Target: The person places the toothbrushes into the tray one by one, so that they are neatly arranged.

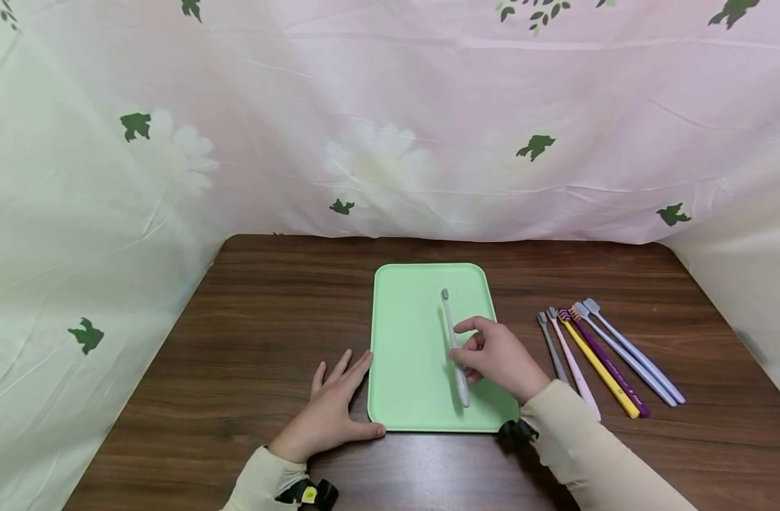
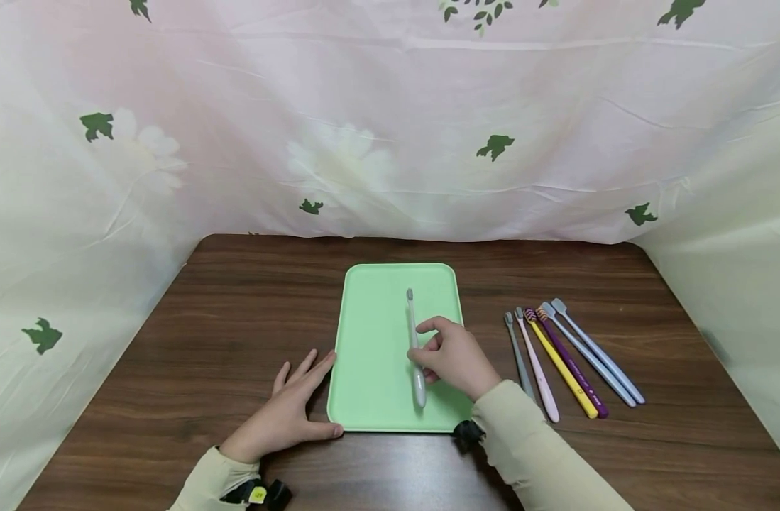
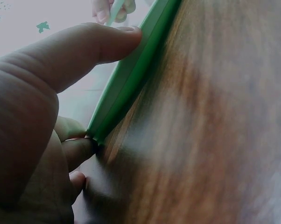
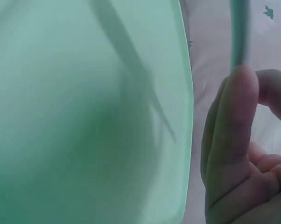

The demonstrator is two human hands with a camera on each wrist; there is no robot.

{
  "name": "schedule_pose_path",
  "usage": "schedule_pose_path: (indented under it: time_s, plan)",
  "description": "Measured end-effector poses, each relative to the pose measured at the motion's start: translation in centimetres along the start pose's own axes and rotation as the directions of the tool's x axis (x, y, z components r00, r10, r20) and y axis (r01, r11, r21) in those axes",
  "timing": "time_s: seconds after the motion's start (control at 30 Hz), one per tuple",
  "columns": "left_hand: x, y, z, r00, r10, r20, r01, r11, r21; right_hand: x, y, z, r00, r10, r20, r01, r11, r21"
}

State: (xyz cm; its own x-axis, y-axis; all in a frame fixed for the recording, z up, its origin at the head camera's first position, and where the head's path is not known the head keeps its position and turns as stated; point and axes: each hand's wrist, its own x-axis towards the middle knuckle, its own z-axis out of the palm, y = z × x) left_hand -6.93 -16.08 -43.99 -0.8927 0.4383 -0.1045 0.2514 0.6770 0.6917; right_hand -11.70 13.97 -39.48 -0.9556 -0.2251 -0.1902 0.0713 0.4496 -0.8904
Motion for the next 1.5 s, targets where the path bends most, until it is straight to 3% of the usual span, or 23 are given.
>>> schedule_pose_path:
  time_s: [0.7, 1.5]
  plan:
    - [-0.1, 0.0, 0.0, 1.000, -0.015, 0.001, 0.015, 1.000, 0.006, 2.1, -1.0, 4.4, 0.999, 0.038, 0.018, -0.041, 0.984, 0.174]
    - [0.0, -0.2, 0.0, 1.000, -0.004, 0.000, 0.004, 1.000, -0.013, 4.4, -2.2, 7.3, 0.997, 0.067, 0.032, -0.071, 0.982, 0.174]
